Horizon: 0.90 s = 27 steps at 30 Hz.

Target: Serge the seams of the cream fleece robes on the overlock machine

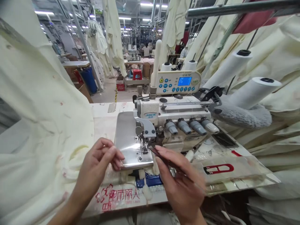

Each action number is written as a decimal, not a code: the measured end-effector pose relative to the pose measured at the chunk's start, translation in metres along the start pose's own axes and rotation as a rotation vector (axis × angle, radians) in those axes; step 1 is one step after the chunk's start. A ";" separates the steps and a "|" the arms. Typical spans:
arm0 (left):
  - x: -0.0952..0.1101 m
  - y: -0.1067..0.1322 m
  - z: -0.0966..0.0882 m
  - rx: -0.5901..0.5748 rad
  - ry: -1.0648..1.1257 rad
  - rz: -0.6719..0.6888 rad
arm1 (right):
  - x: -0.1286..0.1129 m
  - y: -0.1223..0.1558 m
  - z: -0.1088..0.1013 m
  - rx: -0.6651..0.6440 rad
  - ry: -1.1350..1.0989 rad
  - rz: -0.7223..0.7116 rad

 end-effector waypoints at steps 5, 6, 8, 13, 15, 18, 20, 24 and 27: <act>0.005 -0.020 -0.012 0.113 -0.045 0.088 | -0.002 0.007 0.014 -0.172 0.063 -0.184; 0.003 -0.021 -0.012 0.117 -0.045 0.088 | -0.002 0.009 0.015 -0.189 0.063 -0.194; 0.001 -0.021 -0.011 0.121 -0.038 0.085 | 0.000 0.012 0.015 -0.187 0.070 -0.195; -0.001 -0.023 -0.010 0.113 -0.026 0.068 | 0.000 0.010 0.022 -0.183 0.097 -0.196; -0.001 -0.024 -0.010 0.117 -0.027 0.060 | 0.000 0.009 0.023 -0.180 0.126 -0.198; -0.001 -0.025 -0.010 0.127 -0.037 0.060 | 0.001 0.010 0.023 -0.172 0.175 -0.199; -0.001 -0.025 -0.010 0.136 -0.040 0.060 | 0.002 0.010 0.023 -0.170 0.181 -0.203; -0.002 -0.025 -0.010 0.144 -0.041 0.058 | 0.004 0.009 0.025 -0.190 0.195 -0.187; -0.002 -0.024 -0.009 0.155 -0.048 0.061 | 0.003 0.006 0.027 -0.201 0.202 -0.182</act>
Point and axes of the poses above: each hand's wrist, its own y-axis away from the middle knuckle, its own z-axis out of the palm, x = y × z, the point moved 4 cm from there along -y, towards the middle knuckle, and after that the axes turned 15 degrees about -z, right-handed, at the moved point
